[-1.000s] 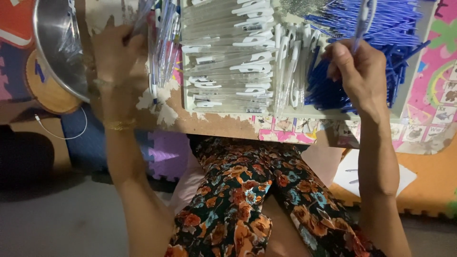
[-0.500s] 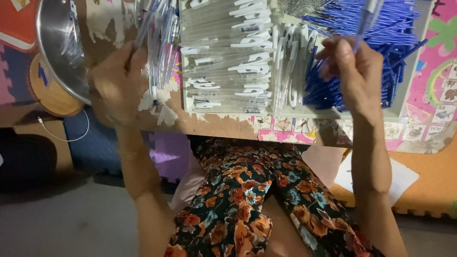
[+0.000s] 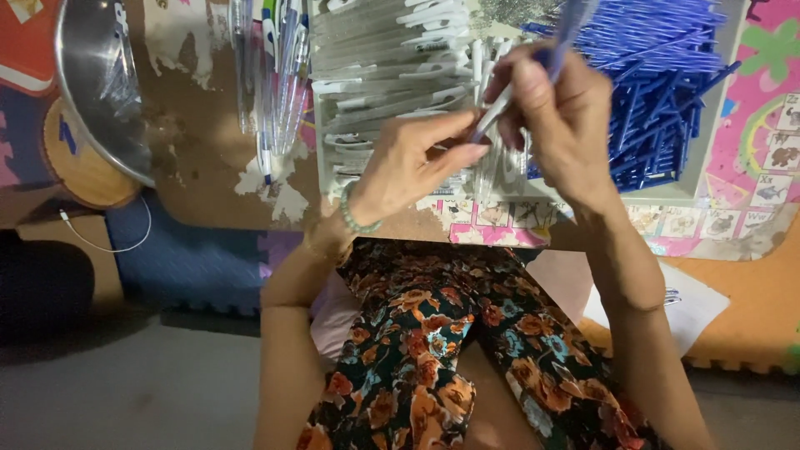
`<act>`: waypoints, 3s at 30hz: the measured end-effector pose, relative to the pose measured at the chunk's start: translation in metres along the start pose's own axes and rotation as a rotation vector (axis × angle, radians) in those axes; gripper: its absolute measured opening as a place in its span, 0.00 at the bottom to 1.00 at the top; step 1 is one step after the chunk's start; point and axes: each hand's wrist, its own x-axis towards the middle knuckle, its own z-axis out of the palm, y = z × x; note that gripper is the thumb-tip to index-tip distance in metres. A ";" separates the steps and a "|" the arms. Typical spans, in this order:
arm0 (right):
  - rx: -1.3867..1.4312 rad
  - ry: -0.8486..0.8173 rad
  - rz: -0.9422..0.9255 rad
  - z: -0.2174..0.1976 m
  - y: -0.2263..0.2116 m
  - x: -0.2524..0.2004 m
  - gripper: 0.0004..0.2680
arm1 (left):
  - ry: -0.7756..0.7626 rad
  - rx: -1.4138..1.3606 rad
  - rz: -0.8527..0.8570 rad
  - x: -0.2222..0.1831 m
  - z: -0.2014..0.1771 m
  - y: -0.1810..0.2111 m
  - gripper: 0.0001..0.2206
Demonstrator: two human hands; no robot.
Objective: The person assembles ballpoint pens by inserting blue ink cartridges and white plungers into clear pen barrels, then placing the finished pens into a metal bowl.
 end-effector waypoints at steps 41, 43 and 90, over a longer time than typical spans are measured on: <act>-0.152 0.250 -0.353 0.001 0.041 -0.034 0.09 | 0.145 -0.744 -0.106 0.018 0.020 -0.008 0.16; -0.147 0.236 -0.365 -0.001 0.048 -0.034 0.09 | 0.149 -0.732 -0.105 0.018 0.024 -0.014 0.16; -0.420 0.209 0.003 -0.127 0.030 -0.065 0.20 | -0.592 -0.829 0.041 0.018 0.010 -0.018 0.41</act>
